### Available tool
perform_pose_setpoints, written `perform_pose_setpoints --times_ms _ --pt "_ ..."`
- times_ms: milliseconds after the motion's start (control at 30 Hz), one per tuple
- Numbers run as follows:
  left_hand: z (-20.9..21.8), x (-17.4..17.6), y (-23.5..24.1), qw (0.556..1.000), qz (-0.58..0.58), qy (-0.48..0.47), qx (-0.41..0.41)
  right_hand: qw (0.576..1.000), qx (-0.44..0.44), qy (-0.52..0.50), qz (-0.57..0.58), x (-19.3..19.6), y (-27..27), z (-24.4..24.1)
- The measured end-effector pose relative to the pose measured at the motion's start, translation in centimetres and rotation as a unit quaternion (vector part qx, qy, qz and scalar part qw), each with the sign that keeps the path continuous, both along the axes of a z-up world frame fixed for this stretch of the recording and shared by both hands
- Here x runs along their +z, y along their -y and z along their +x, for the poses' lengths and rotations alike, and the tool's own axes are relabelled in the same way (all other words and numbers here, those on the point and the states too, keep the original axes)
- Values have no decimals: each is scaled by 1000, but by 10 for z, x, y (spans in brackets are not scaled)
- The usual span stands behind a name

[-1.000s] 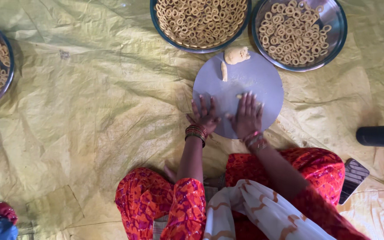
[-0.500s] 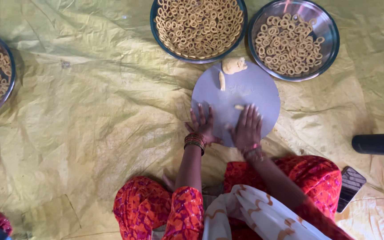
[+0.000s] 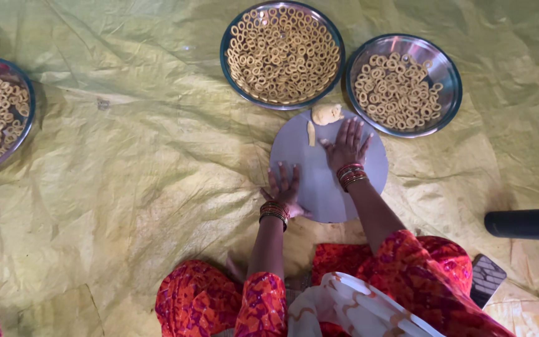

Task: The person sits on a yellow floor covering and shapes dough into ring-shaped snacks. They roll small pieces of dough into thin ropes on a grey board, then join the ends to form rings, placing the finished pieces into metal bowls.

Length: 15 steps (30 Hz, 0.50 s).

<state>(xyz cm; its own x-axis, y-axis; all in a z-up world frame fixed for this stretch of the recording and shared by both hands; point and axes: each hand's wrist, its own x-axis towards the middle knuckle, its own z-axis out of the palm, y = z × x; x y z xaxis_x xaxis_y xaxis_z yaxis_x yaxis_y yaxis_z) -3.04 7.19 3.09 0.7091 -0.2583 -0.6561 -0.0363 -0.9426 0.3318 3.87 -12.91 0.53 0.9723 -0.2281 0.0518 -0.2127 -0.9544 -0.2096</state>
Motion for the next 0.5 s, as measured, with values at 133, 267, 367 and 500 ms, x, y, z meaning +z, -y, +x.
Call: perform_pose_setpoints --times_ms 133,267,367,500 --pt "0 6 0 1000 1 5 0 997 54 -20 -54 -2 -29 -52" --pt "1 3 -1 1000 -12 -3 6 992 99 -74 7 3 -47 -111" --pt "0 -2 -1 1000 -19 -1 10 998 58 -18 25 16 -41 -97" --pt "1 -6 1 1000 -7 4 5 998 -4 16 66 29 -40 -33"
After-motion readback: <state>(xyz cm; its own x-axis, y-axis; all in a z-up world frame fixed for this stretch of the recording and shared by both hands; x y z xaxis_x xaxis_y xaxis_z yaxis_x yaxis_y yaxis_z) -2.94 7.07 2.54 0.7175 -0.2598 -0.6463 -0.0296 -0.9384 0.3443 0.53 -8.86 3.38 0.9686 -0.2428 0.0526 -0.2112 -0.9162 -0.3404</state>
